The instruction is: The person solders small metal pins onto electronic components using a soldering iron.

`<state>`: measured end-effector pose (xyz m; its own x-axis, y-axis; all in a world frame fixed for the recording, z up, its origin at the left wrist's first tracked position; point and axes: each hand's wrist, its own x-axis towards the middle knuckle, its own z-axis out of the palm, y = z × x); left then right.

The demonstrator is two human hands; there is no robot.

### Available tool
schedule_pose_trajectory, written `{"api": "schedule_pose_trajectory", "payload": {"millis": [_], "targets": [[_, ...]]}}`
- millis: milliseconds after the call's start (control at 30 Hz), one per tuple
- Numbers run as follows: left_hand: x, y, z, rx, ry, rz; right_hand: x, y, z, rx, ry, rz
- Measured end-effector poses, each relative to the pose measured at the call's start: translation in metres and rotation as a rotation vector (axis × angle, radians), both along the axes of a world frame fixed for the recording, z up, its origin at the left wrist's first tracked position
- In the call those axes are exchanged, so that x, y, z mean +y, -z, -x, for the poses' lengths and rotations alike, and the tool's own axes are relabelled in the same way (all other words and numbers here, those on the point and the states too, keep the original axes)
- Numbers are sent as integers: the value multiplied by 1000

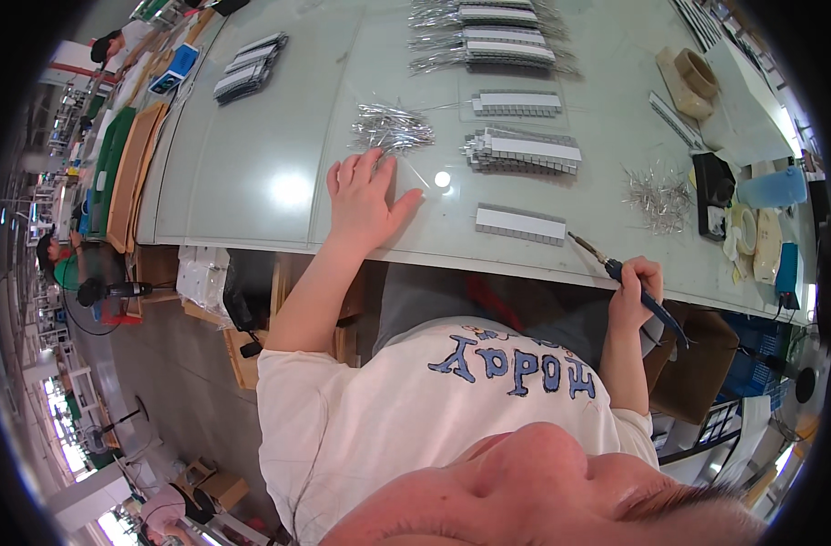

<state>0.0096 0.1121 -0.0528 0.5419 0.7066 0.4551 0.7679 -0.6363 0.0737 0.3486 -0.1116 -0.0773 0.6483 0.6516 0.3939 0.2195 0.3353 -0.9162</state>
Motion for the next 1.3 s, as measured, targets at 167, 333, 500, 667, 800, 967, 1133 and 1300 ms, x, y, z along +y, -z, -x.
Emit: {"api": "schedule_pose_trajectory", "payload": {"millis": [167,333,500,667,800,967,1133,1300], "targets": [[-17,-6,11,17,192,113,6,-15,17,-40,4,-29],[-41,-12,12,23,312,152,16,-23,40,-107,-95,-26],[-52,-6,-7,-21,309,214,41,-34,73,-186,-208,23],[-48,-6,-7,-52,373,241,62,-36,90,-369,-181,70],[-46,-4,-4,-52,457,251,71,-37,96,-375,-202,81],[-46,-4,-5,-17,510,243,76,-34,99,-348,-215,80],[-45,-9,-9,22,516,252,78,-31,99,-343,-226,79],[-45,-12,-9,22,535,250,78,-33,101,-358,-198,115]]}}
